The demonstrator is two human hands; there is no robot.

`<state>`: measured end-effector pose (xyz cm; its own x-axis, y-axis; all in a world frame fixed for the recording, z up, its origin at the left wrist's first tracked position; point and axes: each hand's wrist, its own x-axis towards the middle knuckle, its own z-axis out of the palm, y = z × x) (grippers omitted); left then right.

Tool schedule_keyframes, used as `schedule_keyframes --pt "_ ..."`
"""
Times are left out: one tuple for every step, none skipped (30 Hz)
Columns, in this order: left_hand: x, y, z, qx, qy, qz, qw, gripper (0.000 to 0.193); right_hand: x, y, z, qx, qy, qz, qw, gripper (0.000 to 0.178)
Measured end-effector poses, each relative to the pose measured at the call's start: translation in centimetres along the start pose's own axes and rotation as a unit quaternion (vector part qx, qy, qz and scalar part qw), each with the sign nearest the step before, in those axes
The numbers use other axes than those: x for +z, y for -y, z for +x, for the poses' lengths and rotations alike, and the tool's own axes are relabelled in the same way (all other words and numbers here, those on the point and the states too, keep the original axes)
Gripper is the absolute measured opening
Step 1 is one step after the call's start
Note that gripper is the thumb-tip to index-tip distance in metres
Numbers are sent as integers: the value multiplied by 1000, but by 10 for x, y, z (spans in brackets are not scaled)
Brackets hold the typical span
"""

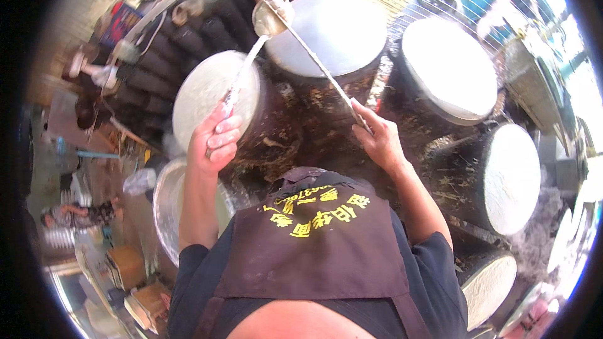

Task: The person ladles batter from a large metal bucket onto several hot round griddles, spreads it into thin circular crepes using a wooden spreader, and removes the cooked crepes to a stack. The process is repeated continuously across multiple griddles.

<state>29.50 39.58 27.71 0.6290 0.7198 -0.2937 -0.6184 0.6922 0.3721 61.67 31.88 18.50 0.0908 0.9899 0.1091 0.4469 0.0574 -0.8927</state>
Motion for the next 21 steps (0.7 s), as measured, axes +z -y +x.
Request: schedule_keyframes --pt "2 4 32 -30 19 -18 999 35 -16 -13 5 -2 -23 -16 1000 50" --pt "4 9 61 -57 35 -36 997 34 -30 -23 10 -5 -42 -31 999 49" --pt "9 15 89 -69 56 -23 996 23 -45 -27 14 35 -49 -30 998 47" --pt "13 23 117 -81 75 -10 994 15 -58 -35 21 58 -49 -43 996 47" --pt "15 29 141 -87 68 6 994 17 -66 -44 26 38 -67 -67 995 46" --pt "17 37 163 -87 60 25 994 20 -73 -55 32 17 -83 -91 992 46" --pt "18 45 185 -86 45 78 992 21 -77 -73 37 -12 -105 -121 987 48" --pt "19 51 201 -77 30 131 988 22 -81 -78 42 10 -96 -153 983 49" --pt "19 61 215 -53 -6 222 974 27 -82 -80 48 32 -86 -185 978 50" --pt "19 71 229 -33 -45 314 948 31 -81 -85 52 57 -76 -213 972 51" --pt "16 78 241 -11 -81 402 912 35 -77 -94 56 56 -86 -228 968 51" --pt "10 79 249 24 -87 465 881 39 -73 -99 60 75 -74 -248 963 53" --pt "3 81 258 58 -90 527 843 43 -68 -103 61 75 -76 -262 959 51" --pt "-10 82 268 94 -92 584 801 47 -63 -106 63 73 -77 -277 955 48" --pt "-49 75 292 290 -62 697 653 55 -58 -111 65 71 -76 -282 954 48" --pt "-33 66 288 266 -89 732 621 54 -51 -123 64 87 -78 -286 951 46" --pt "-29 46 286 264 -120 815 501 56 -46 -124 67 90 -83 -283 951 46" --pt "-9 29 280 200 -184 878 395 55 -40 -123 70 96 -90 -282 951 45" --pt "-2 12 273 213 -214 901 312 53 -33 -124 75 104 -92 -289 947 45" --pt "-2 -6 270 198 -266 910 251 53 -25 -127 82 108 -93 -297 944 45" --pt "10 -18 263 238 -262 898 261 53 -19 -128 87 112 -100 -304 941 45"
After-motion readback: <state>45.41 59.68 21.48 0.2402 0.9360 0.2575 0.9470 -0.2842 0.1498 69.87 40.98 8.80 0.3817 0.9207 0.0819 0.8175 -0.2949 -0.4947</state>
